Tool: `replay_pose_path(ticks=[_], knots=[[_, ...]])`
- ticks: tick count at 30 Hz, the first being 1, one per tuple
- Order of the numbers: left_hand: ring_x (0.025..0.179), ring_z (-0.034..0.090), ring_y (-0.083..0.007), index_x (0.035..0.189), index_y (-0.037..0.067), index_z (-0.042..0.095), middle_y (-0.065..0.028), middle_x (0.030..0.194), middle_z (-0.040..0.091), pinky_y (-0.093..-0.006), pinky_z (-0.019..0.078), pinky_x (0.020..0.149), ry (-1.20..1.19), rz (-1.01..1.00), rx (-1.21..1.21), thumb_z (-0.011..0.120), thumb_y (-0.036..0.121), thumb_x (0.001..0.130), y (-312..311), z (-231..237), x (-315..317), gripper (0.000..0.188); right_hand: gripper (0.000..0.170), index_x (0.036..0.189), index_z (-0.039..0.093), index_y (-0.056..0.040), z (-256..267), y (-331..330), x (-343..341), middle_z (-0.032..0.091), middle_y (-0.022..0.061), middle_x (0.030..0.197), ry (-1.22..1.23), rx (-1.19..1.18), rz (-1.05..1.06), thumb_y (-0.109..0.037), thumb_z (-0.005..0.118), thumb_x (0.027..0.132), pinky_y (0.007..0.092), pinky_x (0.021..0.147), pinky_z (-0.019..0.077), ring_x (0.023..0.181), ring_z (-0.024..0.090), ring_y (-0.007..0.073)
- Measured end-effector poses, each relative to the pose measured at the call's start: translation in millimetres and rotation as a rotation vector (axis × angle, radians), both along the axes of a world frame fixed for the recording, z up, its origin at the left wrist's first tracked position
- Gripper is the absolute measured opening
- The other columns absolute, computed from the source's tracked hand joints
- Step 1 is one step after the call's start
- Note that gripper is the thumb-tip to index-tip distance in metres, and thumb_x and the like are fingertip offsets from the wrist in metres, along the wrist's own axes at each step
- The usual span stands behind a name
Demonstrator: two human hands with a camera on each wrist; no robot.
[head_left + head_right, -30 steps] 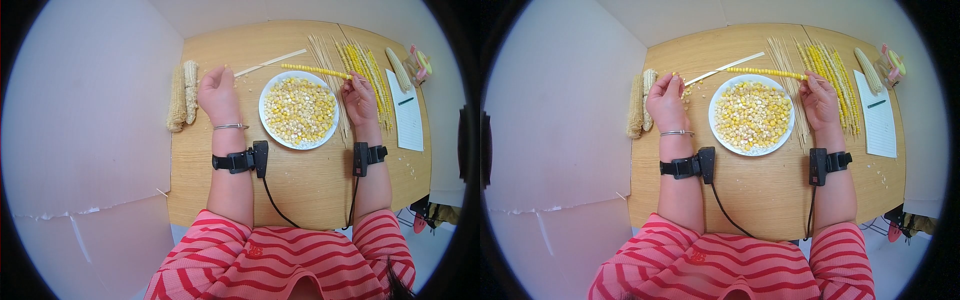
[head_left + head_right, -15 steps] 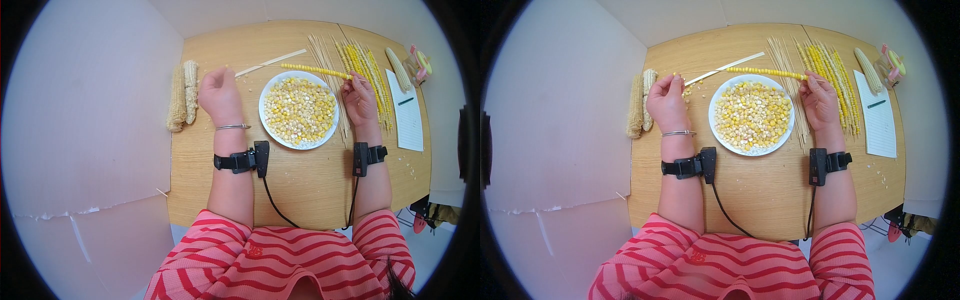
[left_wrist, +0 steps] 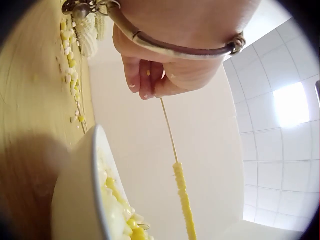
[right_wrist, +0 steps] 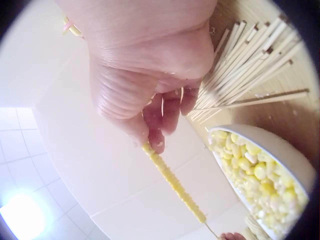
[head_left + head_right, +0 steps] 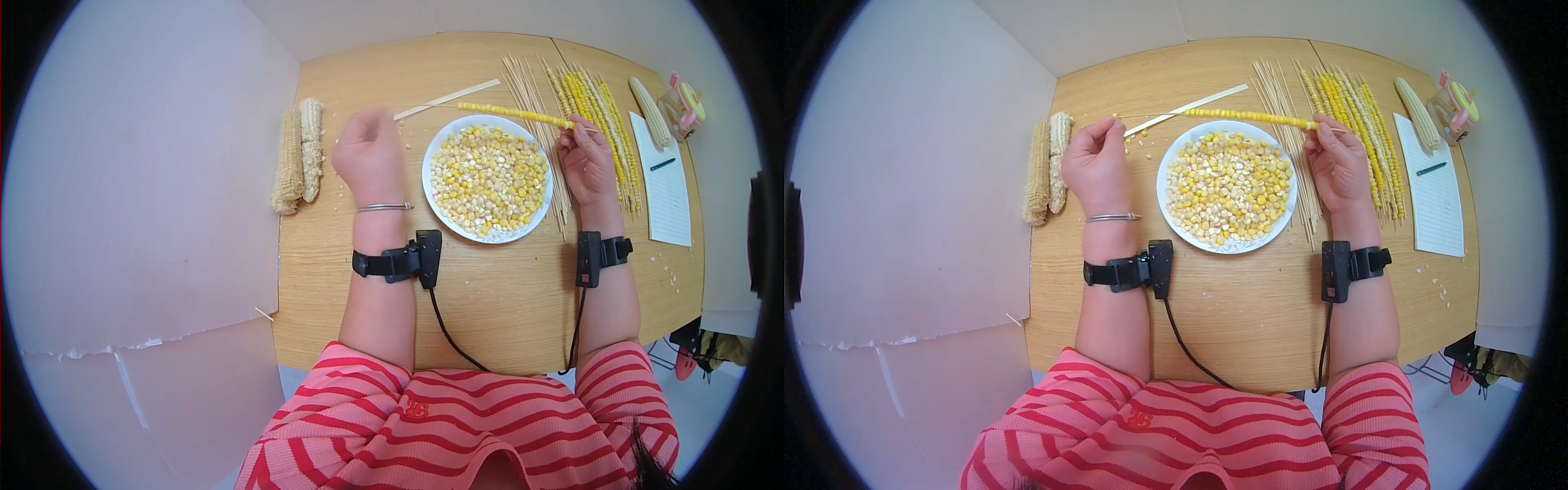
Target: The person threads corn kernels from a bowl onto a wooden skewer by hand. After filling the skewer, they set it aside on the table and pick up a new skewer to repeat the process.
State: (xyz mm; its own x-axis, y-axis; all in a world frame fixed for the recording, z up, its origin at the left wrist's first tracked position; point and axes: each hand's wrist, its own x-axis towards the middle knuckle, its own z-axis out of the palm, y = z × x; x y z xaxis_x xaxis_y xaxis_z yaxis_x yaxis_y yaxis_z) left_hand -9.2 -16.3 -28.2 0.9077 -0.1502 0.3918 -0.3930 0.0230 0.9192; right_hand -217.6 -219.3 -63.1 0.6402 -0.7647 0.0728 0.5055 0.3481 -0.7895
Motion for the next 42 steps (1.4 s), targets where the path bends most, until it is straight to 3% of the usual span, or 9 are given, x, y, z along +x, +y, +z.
replay_pose_path(ticks=[6,14,21,30,42], knots=[[0.072,0.060,-0.0092,0.089,-0.005,0.064,-0.0074,0.082,0.065,-0.0198,0.0481,0.067,0.025,-0.122,-0.004,0.066,0.000,0.076,-10.7,-3.0,-9.7,0.014,0.023,0.105,0.059,0.0001,3.6,3.8,1.1,0.060,0.0066,0.087,0.036,-0.014,-0.006,-0.011,0.059,0.085,0.0261,0.074,0.0436,0.075,0.054,0.0127],[0.079,0.062,-0.0119,0.093,-0.005,0.063,-0.0101,0.087,0.065,-0.0206,0.0491,0.073,0.170,-0.426,-0.040,0.063,-0.001,0.079,-19.1,7.2,-30.3,0.015,0.024,0.105,0.058,0.0018,6.1,5.8,1.3,0.060,0.0073,0.087,0.024,-0.012,-0.002,-0.010,0.059,0.085,0.0258,0.074,0.0437,0.077,0.054,0.0127],[0.078,0.062,-0.0121,0.094,-0.004,0.062,-0.0109,0.087,0.065,-0.0214,0.0496,0.071,0.175,-0.426,0.017,0.063,0.000,0.080,-20.5,6.6,-31.9,0.015,0.022,0.104,0.060,0.0014,5.1,7.1,2.5,0.061,0.0069,0.086,0.033,-0.026,0.014,-0.009,0.059,0.084,0.0249,0.073,0.0445,0.076,0.054,0.0126],[0.075,0.061,-0.0146,0.090,-0.004,0.060,-0.0095,0.083,0.062,-0.0246,0.0516,0.070,0.300,-0.339,-0.189,0.063,0.001,0.079,-17.6,7.2,-22.7,0.012,0.023,0.104,0.060,0.0032,11.4,10.5,2.5,0.062,0.0100,0.088,0.069,-0.063,0.068,-0.008,0.060,0.083,0.0241,0.073,0.0444,0.079,0.055,0.0129],[0.075,0.061,-0.0136,0.090,-0.002,0.060,-0.0086,0.084,0.063,-0.0247,0.0512,0.070,0.264,-0.422,-0.079,0.064,0.003,0.080,-18.6,4.5,-24.5,0.012,0.024,0.104,0.061,0.0020,7.3,9.0,2.5,0.062,0.0094,0.087,0.061,-0.085,0.070,-0.007,0.062,0.082,0.0237,0.072,0.0459,0.076,0.056,0.0129]])
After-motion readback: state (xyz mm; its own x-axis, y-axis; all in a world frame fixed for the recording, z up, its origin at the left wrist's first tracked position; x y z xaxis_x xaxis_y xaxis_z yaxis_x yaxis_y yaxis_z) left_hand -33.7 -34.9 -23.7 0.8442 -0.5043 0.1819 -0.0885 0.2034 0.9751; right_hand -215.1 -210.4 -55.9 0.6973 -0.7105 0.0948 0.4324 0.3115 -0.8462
